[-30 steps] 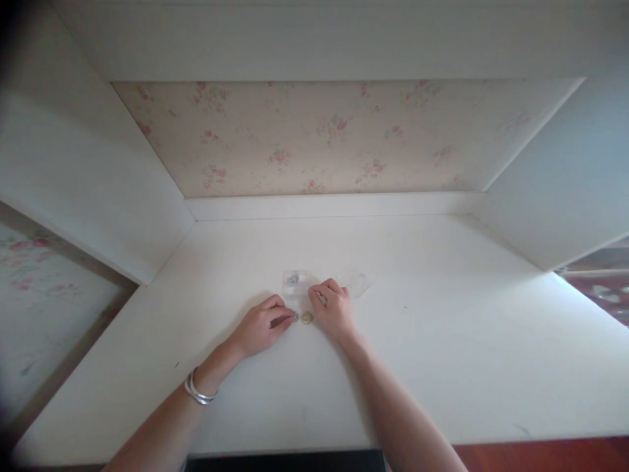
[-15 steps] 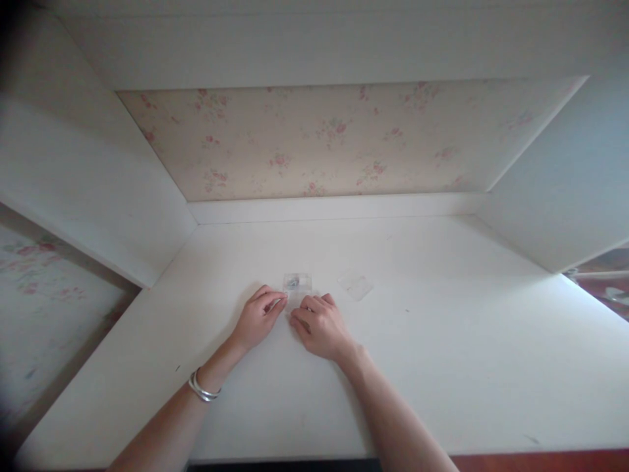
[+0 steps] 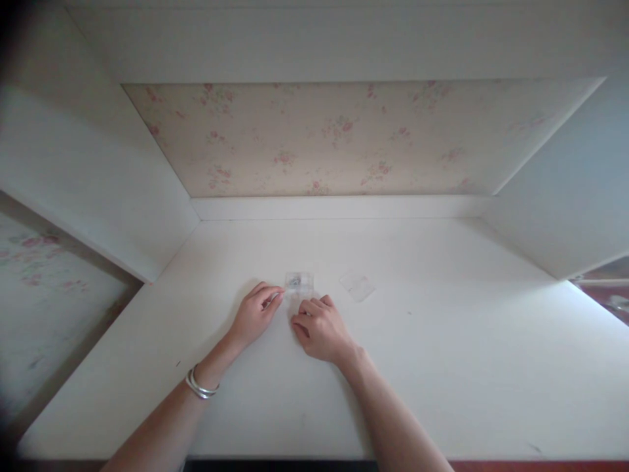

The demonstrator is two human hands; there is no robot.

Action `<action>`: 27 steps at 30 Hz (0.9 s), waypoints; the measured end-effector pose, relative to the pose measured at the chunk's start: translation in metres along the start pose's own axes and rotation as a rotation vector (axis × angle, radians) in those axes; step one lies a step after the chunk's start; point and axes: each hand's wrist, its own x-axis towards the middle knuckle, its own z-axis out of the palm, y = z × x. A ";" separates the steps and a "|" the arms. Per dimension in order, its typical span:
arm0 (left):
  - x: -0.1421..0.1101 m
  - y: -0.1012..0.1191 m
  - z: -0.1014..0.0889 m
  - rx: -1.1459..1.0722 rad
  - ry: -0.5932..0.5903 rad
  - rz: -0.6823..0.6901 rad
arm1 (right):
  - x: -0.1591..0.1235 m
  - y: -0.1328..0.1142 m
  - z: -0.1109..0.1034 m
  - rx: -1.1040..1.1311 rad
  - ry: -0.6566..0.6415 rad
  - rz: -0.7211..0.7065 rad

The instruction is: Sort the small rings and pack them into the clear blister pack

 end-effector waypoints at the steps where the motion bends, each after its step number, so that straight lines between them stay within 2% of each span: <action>1: -0.001 0.000 -0.001 -0.006 -0.008 -0.004 | 0.000 0.000 0.000 -0.003 -0.003 0.001; 10: -0.006 -0.001 0.000 -0.026 -0.068 -0.003 | 0.001 -0.001 0.000 -0.020 -0.004 0.000; 16: -0.006 -0.002 -0.001 -0.009 -0.052 -0.005 | 0.001 -0.001 0.000 -0.003 0.017 -0.003; 22: -0.007 0.002 -0.003 0.011 -0.036 0.009 | 0.001 -0.003 0.000 0.032 0.094 0.014; 27: -0.009 0.007 -0.004 0.081 -0.068 0.032 | 0.002 0.002 0.005 0.082 0.181 0.103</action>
